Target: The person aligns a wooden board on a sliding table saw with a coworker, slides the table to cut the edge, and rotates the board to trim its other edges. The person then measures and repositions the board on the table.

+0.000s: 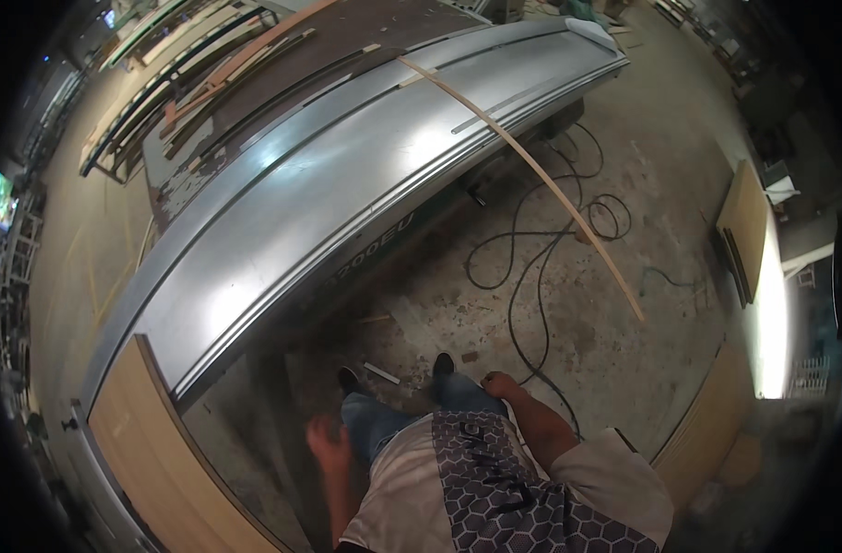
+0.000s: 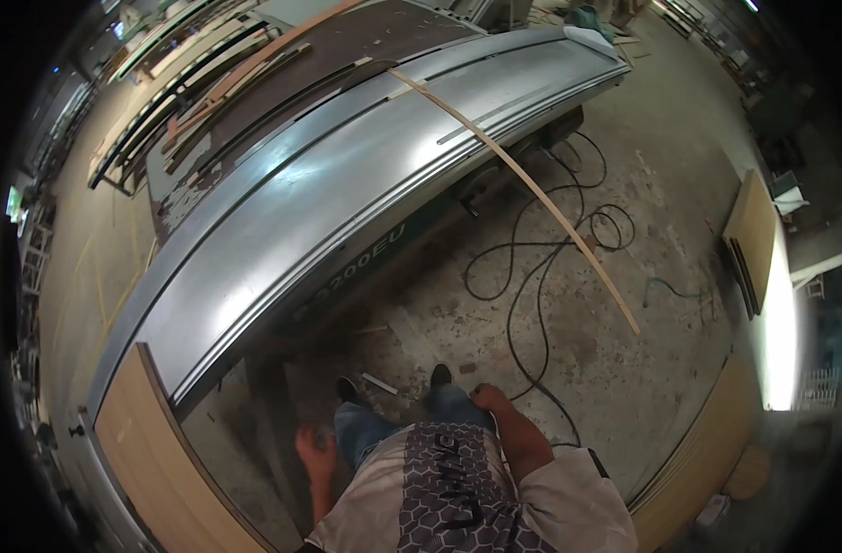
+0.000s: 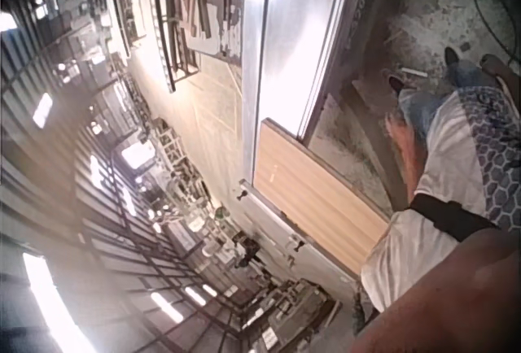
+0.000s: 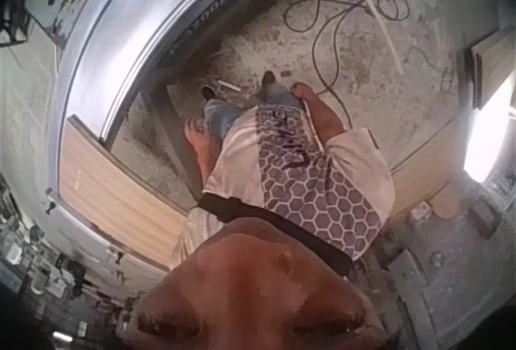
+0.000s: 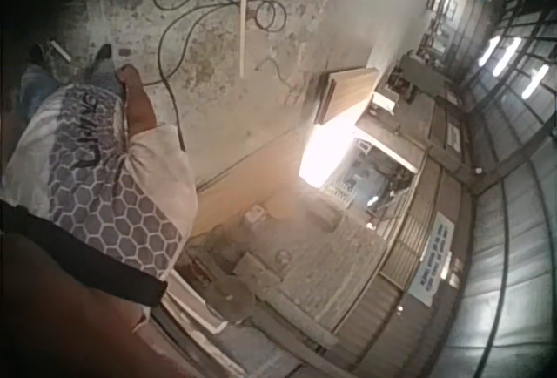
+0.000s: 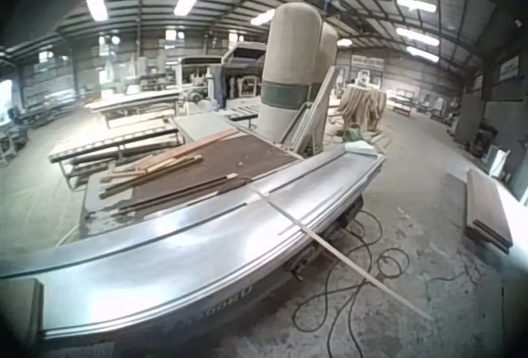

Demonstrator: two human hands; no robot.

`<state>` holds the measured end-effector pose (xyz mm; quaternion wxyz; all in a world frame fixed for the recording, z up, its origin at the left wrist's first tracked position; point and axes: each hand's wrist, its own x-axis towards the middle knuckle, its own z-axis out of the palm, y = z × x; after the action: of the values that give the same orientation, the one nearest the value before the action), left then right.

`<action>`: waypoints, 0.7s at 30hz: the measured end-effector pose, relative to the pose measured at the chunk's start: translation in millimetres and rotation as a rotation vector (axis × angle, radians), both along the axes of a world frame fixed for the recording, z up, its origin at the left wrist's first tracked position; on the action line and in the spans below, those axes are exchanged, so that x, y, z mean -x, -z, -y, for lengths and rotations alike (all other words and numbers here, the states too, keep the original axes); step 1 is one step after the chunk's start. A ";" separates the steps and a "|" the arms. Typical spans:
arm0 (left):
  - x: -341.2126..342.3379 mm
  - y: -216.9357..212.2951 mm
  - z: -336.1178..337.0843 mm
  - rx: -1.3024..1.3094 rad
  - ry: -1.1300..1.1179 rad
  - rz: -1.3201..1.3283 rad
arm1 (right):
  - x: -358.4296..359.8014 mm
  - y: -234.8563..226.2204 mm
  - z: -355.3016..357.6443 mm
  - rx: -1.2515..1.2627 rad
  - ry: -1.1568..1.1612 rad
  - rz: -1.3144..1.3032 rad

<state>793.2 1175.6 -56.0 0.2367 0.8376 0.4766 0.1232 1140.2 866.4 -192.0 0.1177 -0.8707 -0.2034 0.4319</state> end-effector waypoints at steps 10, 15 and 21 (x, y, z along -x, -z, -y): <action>145.5 64.7 123.3 0.565 -0.721 0.127 | -28.9 -27.2 -27.4 -0.145 -0.255 0.049; 212.6 34.8 187.7 0.730 -1.307 0.694 | 11.2 -0.7 -40.2 -0.111 -0.505 0.080; 303.9 -0.3 282.6 0.317 -1.609 1.427 | 82.4 -20.5 -61.1 0.016 -0.758 0.116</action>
<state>489.3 893.0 -55.7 0.4143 -0.0250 0.6488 0.6377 1057.8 927.5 -171.5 -0.0690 -0.7575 -0.5140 0.3965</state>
